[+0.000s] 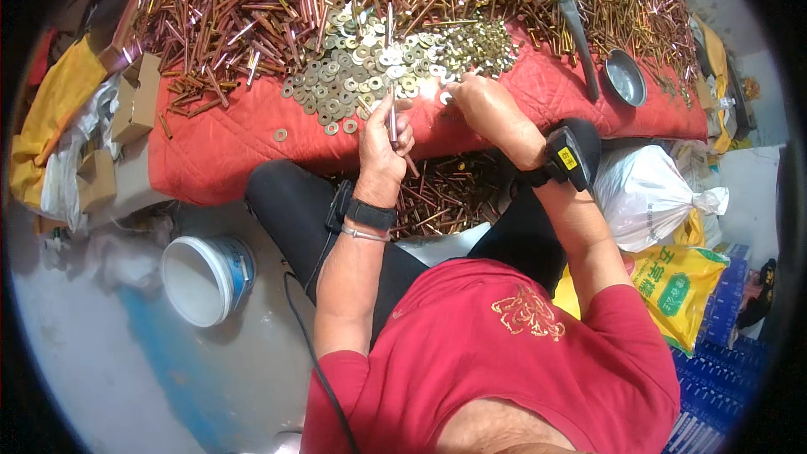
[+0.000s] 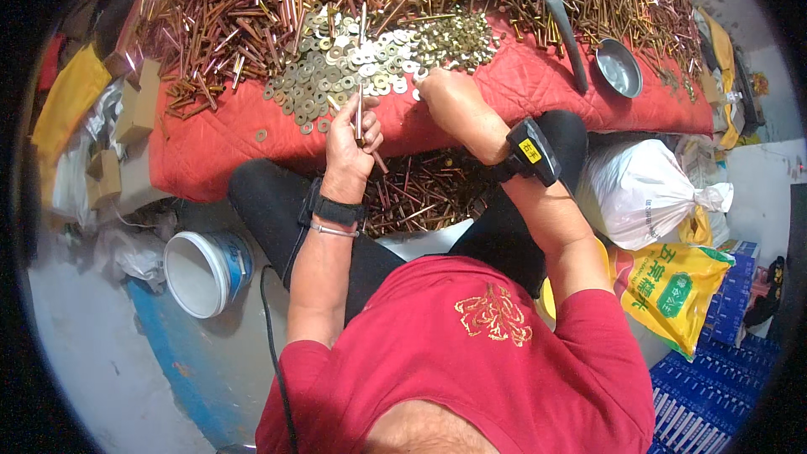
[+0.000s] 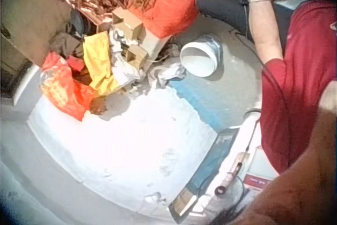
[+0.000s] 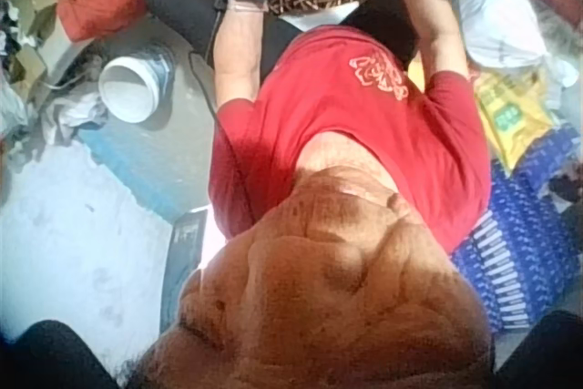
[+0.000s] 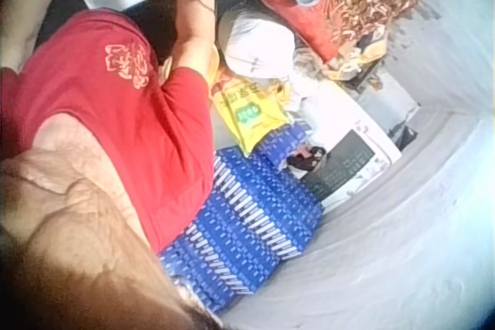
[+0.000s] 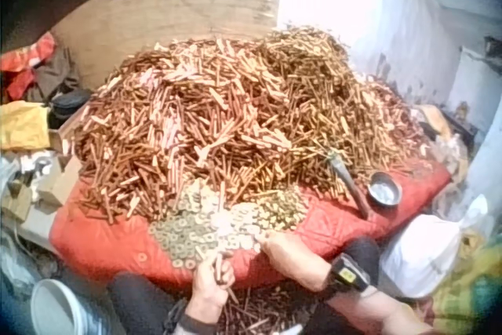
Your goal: Slide a metal washer onto a thin metal tube and place the assembly in a pile.
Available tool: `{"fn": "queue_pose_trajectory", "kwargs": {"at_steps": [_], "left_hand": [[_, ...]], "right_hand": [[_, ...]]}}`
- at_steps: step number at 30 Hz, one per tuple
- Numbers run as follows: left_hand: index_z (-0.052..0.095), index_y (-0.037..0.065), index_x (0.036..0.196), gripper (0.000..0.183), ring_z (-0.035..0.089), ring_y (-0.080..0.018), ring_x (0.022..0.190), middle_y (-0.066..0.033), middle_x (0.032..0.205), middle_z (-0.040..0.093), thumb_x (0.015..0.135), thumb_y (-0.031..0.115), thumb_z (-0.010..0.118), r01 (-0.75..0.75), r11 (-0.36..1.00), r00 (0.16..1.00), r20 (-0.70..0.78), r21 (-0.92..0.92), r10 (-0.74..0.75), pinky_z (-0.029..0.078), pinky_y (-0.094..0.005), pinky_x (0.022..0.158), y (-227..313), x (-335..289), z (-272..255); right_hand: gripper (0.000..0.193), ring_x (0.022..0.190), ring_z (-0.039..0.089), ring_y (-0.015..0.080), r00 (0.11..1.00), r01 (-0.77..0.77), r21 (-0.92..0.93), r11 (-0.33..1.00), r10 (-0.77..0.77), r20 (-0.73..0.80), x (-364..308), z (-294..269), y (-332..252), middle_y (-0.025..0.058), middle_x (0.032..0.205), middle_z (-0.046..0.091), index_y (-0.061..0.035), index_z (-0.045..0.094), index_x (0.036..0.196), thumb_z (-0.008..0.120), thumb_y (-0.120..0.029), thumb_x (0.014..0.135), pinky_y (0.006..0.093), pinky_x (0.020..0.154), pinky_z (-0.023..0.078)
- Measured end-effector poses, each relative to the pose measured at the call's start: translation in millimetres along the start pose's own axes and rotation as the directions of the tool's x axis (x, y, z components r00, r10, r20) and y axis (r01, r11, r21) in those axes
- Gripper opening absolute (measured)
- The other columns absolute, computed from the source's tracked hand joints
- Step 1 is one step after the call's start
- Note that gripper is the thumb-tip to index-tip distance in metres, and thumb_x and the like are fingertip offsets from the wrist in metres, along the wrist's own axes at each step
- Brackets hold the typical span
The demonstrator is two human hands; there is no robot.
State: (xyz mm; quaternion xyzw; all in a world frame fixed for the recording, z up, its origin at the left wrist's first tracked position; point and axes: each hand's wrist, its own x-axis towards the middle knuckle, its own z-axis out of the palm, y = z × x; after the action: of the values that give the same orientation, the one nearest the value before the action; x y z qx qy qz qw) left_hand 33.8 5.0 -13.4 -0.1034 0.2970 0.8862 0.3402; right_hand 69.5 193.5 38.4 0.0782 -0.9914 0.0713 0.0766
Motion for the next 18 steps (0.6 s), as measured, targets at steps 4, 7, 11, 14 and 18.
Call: {"fn": "queue_pose_trajectory", "kwargs": {"at_steps": [4, 7, 11, 14, 18], "left_hand": [[0.059, -0.002, 0.094, 0.034, 0.04, -0.0079, 0.045, 0.001, 0.058, 0.043, 0.093, 0.032, 0.051, -0.017, 1.0, 1.0, -0.003, -0.019, 0.017, 0.026, -0.0197, 0.035, 0, -4, 7], [0.059, -0.003, 0.098, 0.036, 0.042, -0.0078, 0.048, 0.0012, 0.06, 0.045, 0.092, 0.033, 0.054, -0.051, 0.999, 0.999, -0.011, -0.015, 0.051, 0.029, -0.0191, 0.037, -2, -4, 9], [0.061, -0.003, 0.099, 0.037, 0.044, -0.0077, 0.05, 0.0014, 0.064, 0.048, 0.089, 0.032, 0.059, -0.135, 0.986, 0.99, 0.039, 0.099, 0.132, 0.033, -0.0196, 0.04, -5, 0, 12], [0.06, -0.002, 0.104, 0.033, 0.044, -0.0046, 0.049, -0.0016, 0.075, 0.057, 0.088, 0.028, 0.062, -0.152, 0.984, 0.988, 0.019, 0.092, 0.151, 0.029, -0.0172, 0.037, -4, -3, 11], [0.059, 0.001, 0.105, 0.026, 0.042, -0.0028, 0.046, -0.0037, 0.084, 0.062, 0.089, 0.022, 0.061, -0.267, 0.955, 0.964, 0.018, 0.127, 0.267, 0.026, -0.0156, 0.035, -5, -3, 4]], "right_hand": [[0.006, 0.072, 0.065, 0.0327, 0.94, 0.069, -0.27, 0.96, 0.028, 0.341, 16, -17, -5, 0.0156, 0.074, 0.064, -0.0038, 0.066, 0.074, 0.061, -0.005, 0.072, 0.0386, 0.062, 0.053], [0.005, 0.072, 0.066, 0.0311, 0.947, 0.149, -0.24, 0.959, -0.069, 0.315, 29, -19, -4, 0.0154, 0.074, 0.066, -0.0049, 0.068, 0.072, 0.064, -0.005, 0.07, 0.0385, 0.061, 0.054], [0.008, 0.068, 0.064, 0.0322, 0.955, 0.234, -0.17, 0.957, -0.194, 0.224, 41, -10, 2, 0.0154, 0.07, 0.064, -0.0041, 0.067, 0.071, 0.062, -0.01, 0.07, 0.0401, 0.058, 0.051], [0.013, 0.068, 0.064, 0.0325, 0.916, 0.285, -0.137, 0.949, -0.227, 0.332, 36, -13, 5, 0.0158, 0.073, 0.064, -0.0082, 0.069, 0.081, 0.061, -0.009, 0.071, 0.0397, 0.059, 0.051], [0.016, 0.077, 0.065, 0.0349, 0.926, 0.083, -0.071, 0.994, -0.05, 0.373, 20, -33, -7, 0.0189, 0.078, 0.065, -0.0053, 0.068, 0.088, 0.059, -0.004, 0.075, 0.0406, 0.065, 0.052]]}}
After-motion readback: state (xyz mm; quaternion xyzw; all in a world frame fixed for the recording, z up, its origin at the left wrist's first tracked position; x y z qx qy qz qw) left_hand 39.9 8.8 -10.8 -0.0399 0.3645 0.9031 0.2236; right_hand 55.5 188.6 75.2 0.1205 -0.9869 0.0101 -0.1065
